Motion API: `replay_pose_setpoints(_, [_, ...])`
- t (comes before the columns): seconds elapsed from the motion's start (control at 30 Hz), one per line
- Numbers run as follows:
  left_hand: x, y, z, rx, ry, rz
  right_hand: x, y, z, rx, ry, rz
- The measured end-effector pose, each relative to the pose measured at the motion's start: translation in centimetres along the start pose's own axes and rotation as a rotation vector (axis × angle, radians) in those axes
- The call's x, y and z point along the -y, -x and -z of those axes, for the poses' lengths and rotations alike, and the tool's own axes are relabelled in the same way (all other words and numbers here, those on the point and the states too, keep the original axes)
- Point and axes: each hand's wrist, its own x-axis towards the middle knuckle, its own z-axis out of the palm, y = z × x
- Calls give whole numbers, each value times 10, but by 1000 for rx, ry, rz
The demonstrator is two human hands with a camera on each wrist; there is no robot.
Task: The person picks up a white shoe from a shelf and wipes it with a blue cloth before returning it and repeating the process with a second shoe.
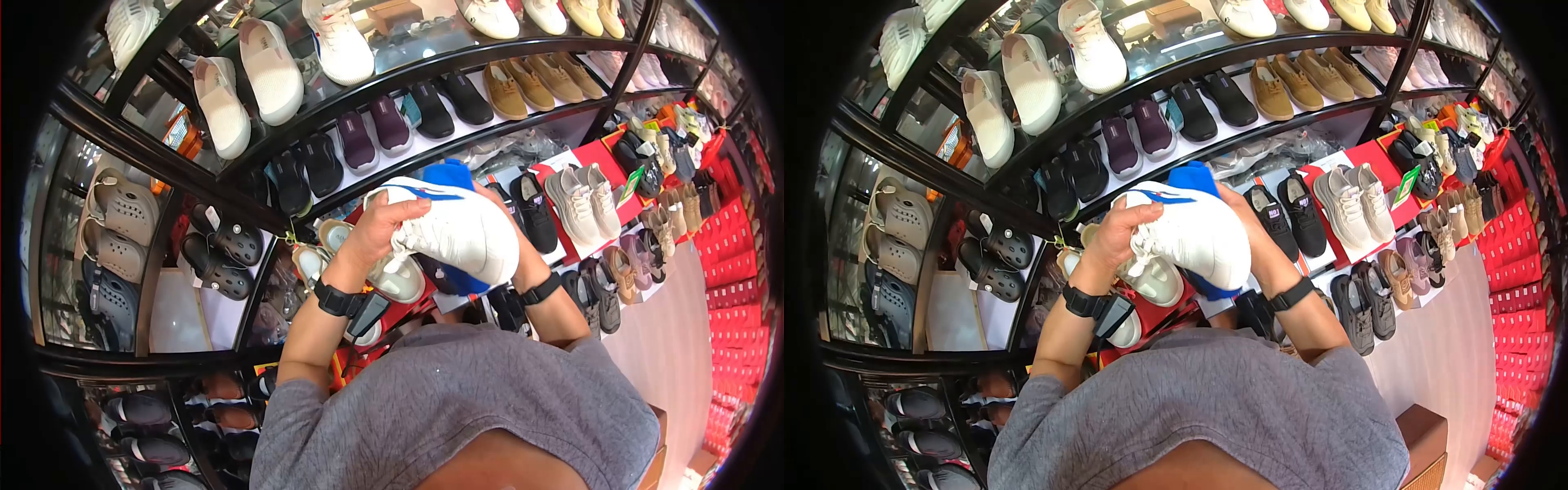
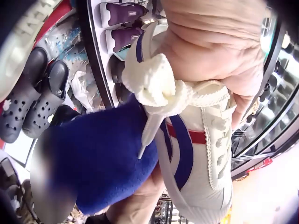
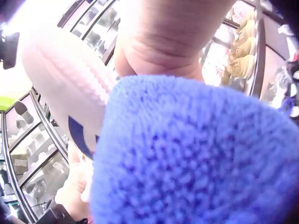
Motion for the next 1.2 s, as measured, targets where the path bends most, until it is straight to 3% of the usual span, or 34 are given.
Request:
replay_pose_setpoints(0.03, [-4, 0, 0, -43, -135, 10, 11, 12, -7, -48, 146, 96])
replay_pose_setpoints(0.2, [-34, -9, -10, -107, -340, -2, 34, 45, 25, 32, -195, 32])
replay_pose_setpoints(0.27, [-47, -18, -6, -114, -430, -15, 37, 54, 40, -7, -202, 81])
replay_pose_setpoints(0.33, [-64, -25, -15, -166, -535, -58, 41, 60, 56, 79, -304, 41])
replay_pose_setpoints(0.4, [-78, -40, -17, -83, -699, -122, 42, 60, 52, 49, -279, 66])
replay_pose_setpoints(0.43, [-89, -46, -19, -76, -817, -47, 46, 61, 41, 60, -263, 84])
replay_pose_setpoints(0.53, [-109, -71, -23, 17, -1084, -224, 45, 49, 32, 68, -229, 124])
replay_pose_setpoints(0.6, [-124, -87, -28, -12, -1153, -179, 47, 34, 28, -5, -312, 125])
replay_pose_setpoints(0.7, [-148, -116, -31, -45, -1491, -360, 54, 6, 15, 15, -318, 199])
replay_pose_setpoints(0.8, [-169, -137, -51, -260, -1843, -430, 64, -30, 6, 36, -334, 263])
replay_pose_setpoints(0.87, [-177, -160, -47, -279, -1877, -463, 74, -51, 0, 32, -327, 307])
replay_pose_setpoints(0.93, [-183, -179, -47, -336, -1912, -670, 89, -70, -3, 37, -304, 310])
replay_pose_setpoints(1.0, [-188, -193, -47, -390, -1948, -659, 102, -94, 0, 19, -314, 340])
replay_pose_setpoints(1.07, [-192, -208, -42, -439, -1963, -975, 118, -109, -2, 7, -311, 352])
replay_pose_setpoints(1.2, [-203, -234, -31, -518, -1951, -1074, 142, -132, -5, -7, -258, 418])
